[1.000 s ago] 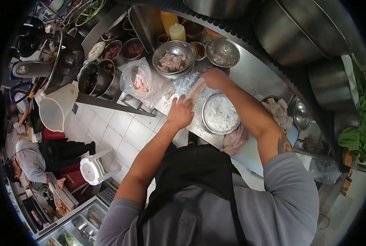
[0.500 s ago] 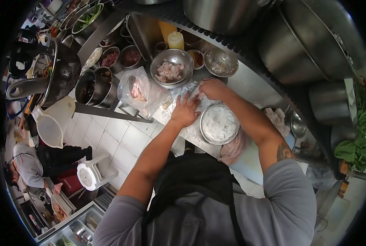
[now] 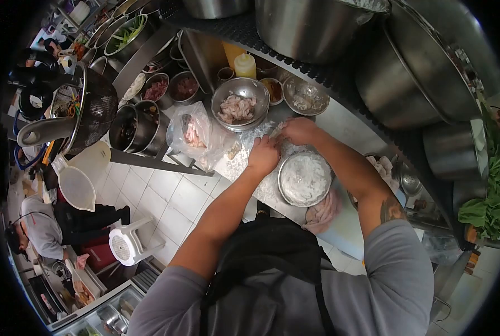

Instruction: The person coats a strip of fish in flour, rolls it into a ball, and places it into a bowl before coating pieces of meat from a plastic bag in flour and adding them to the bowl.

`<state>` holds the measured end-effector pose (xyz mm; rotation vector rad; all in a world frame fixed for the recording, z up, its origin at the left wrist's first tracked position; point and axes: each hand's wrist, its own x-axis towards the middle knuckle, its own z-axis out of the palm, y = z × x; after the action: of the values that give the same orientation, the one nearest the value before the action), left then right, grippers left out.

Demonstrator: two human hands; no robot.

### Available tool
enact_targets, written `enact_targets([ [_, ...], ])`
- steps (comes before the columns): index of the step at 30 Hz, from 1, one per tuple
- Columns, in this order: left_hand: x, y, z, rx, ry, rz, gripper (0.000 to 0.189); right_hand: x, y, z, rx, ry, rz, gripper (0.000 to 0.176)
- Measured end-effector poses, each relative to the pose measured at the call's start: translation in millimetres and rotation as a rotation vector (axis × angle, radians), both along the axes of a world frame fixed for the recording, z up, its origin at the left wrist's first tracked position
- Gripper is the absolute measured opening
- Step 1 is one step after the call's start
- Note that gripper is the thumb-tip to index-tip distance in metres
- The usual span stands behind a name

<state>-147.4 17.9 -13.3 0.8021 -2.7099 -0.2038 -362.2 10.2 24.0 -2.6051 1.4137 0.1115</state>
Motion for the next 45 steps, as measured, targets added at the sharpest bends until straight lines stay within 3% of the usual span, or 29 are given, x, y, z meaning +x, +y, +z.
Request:
enact_targets([
  [4,-17,3,-11,-0.067,-0.082,0.049,0.028,-1,-2,-7,-0.066,0.023,0.024,0.015],
  [7,-23,0,-10,-0.018,-0.101,0.103,0.027,3,-6,-1,0.024,0.117,-0.051,0.018],
  [10,-14,-3,-9,0.094,0.089,0.186,0.029,1,-11,7,-0.018,0.07,-0.05,0.02],
  [16,-8,-8,-7,0.277,0.006,0.298,0.036,16,-21,10,0.103,0.149,-0.194,0.021],
  [19,-6,-4,-7,0.251,0.119,0.259,0.033,24,-22,6,0.087,0.104,-0.287,0.023],
  [25,1,-5,-15,0.102,0.012,0.129,0.042,20,-25,2,0.057,0.105,-0.139,0.022],
  [28,6,0,-4,0.134,-0.049,0.129,0.044,20,-19,12,0.098,0.04,-0.181,0.023],
  [34,4,-1,-6,0.254,0.031,0.167,0.038,10,-23,-4,0.111,-0.096,-0.194,0.02],
  [37,3,-2,-13,0.096,0.114,0.128,0.033,12,-24,-8,0.11,-0.098,-0.238,0.015],
  [40,8,-3,-15,0.081,0.005,0.075,0.032,11,-24,-15,0.05,-0.132,-0.245,0.009],
  [45,23,0,-3,0.162,0.163,0.112,0.027,6,-15,-26,0.009,-0.259,-0.278,0.009],
])
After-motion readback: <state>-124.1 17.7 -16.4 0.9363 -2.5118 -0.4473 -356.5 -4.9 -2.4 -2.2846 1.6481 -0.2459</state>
